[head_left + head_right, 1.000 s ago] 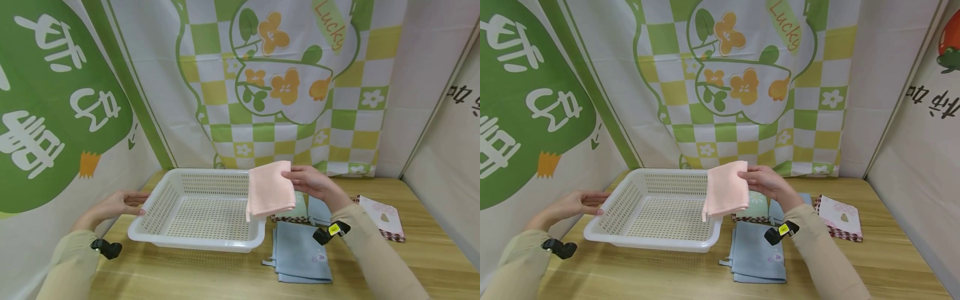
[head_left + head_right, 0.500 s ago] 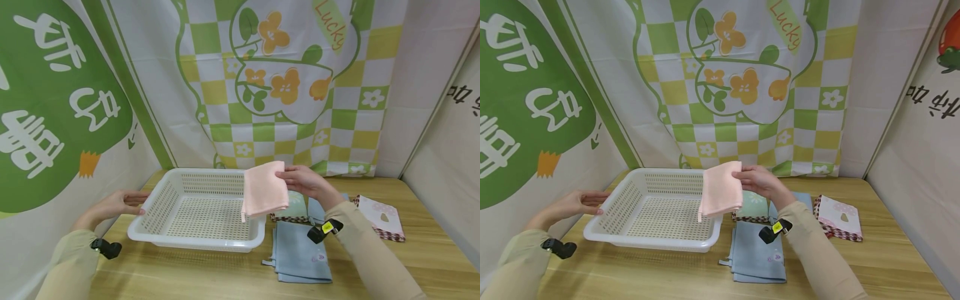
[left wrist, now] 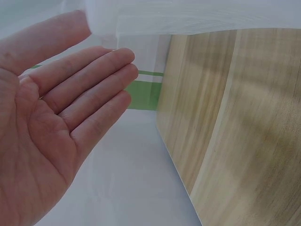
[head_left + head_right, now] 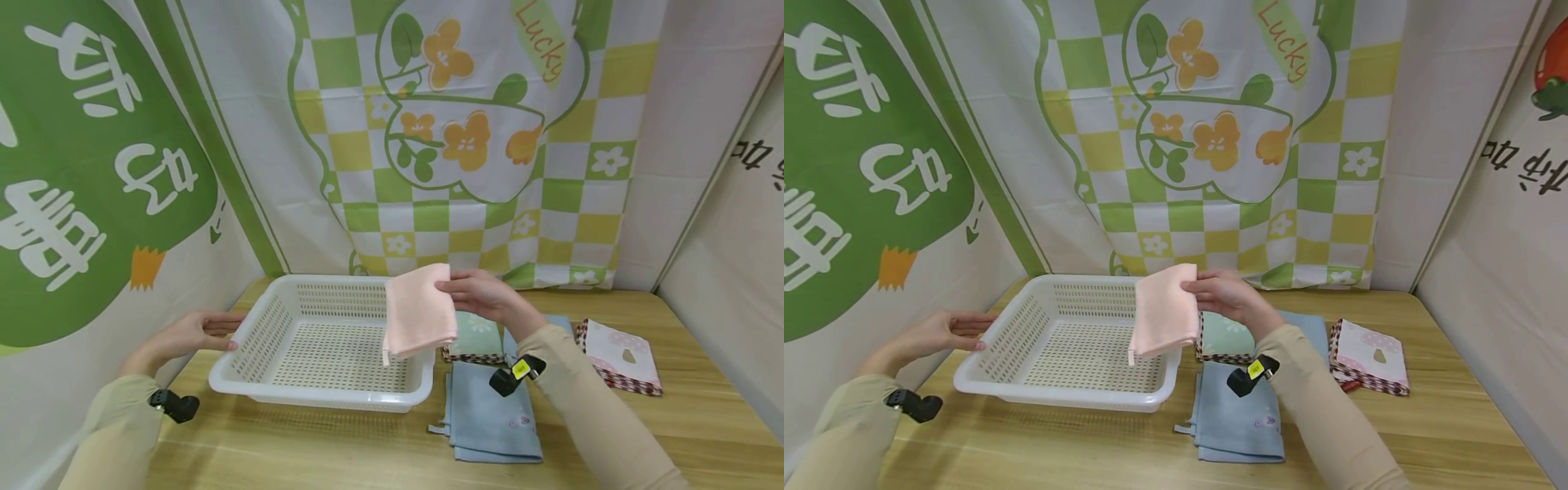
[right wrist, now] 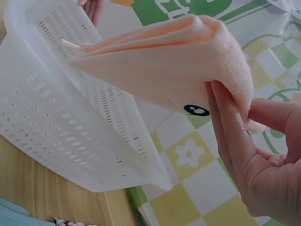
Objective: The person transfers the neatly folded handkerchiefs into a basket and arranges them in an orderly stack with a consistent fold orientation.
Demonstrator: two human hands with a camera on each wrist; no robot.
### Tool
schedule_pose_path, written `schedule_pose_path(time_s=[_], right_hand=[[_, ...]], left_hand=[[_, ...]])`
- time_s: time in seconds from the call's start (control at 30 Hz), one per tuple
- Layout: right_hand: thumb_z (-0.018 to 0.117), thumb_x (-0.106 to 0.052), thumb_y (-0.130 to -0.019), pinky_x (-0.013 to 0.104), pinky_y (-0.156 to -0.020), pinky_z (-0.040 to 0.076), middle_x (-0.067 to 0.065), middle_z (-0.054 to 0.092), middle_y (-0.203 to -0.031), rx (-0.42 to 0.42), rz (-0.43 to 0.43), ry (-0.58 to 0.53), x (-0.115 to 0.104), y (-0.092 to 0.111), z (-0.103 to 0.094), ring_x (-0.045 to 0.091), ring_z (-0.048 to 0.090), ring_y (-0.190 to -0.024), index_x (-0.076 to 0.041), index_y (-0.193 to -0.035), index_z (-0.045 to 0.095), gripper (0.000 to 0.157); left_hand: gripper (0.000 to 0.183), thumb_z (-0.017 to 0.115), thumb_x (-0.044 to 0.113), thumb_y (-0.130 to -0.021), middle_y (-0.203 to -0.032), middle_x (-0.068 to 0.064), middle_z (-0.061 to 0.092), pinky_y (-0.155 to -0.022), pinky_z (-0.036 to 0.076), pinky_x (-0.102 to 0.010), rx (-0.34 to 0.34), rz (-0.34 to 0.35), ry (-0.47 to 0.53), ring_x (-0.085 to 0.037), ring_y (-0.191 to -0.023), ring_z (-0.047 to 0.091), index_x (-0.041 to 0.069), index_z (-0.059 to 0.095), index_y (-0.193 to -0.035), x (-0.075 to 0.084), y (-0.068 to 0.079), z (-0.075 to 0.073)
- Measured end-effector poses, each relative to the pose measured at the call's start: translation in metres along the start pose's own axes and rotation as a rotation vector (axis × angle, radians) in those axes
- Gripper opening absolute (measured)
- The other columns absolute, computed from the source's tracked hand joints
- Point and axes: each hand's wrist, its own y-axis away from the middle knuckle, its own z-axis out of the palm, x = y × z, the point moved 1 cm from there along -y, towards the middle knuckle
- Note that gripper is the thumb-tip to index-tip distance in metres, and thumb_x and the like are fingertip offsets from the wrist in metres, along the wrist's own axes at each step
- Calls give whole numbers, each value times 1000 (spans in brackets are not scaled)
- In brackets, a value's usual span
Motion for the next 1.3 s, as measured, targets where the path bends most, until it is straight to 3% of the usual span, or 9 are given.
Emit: schedule_pose_path(time_s=[0.57,1.03,1.3], right_hand=[[54,-12,-96,32,-93,52,15,60,-120,-17,29,-10,6,-15,18,15,65,-102,9,-138,39,49],[56,-9,-95,31,-89,53,14,62,-116,-1,66,-55,10,-23,31,16,67,-95,5,-136,43,45],[55,-5,-94,30,-87,55,12,65,-106,-14,47,-60,15,-31,39,15,67,-89,11,-132,46,42]], left_hand=[[69,71,26,-85,-135,-23,53,-94,48,-51,2,19,-5,-39,-120,54,-2,42,-140,-2,-2,1],[68,71,27,-85,-134,-23,54,-88,52,-30,18,9,-32,-37,-119,55,-3,43,-139,1,0,1],[69,71,28,-85,-134,-22,54,-93,50,-46,20,-2,-28,-37,-120,55,-2,43,-140,3,1,1]])
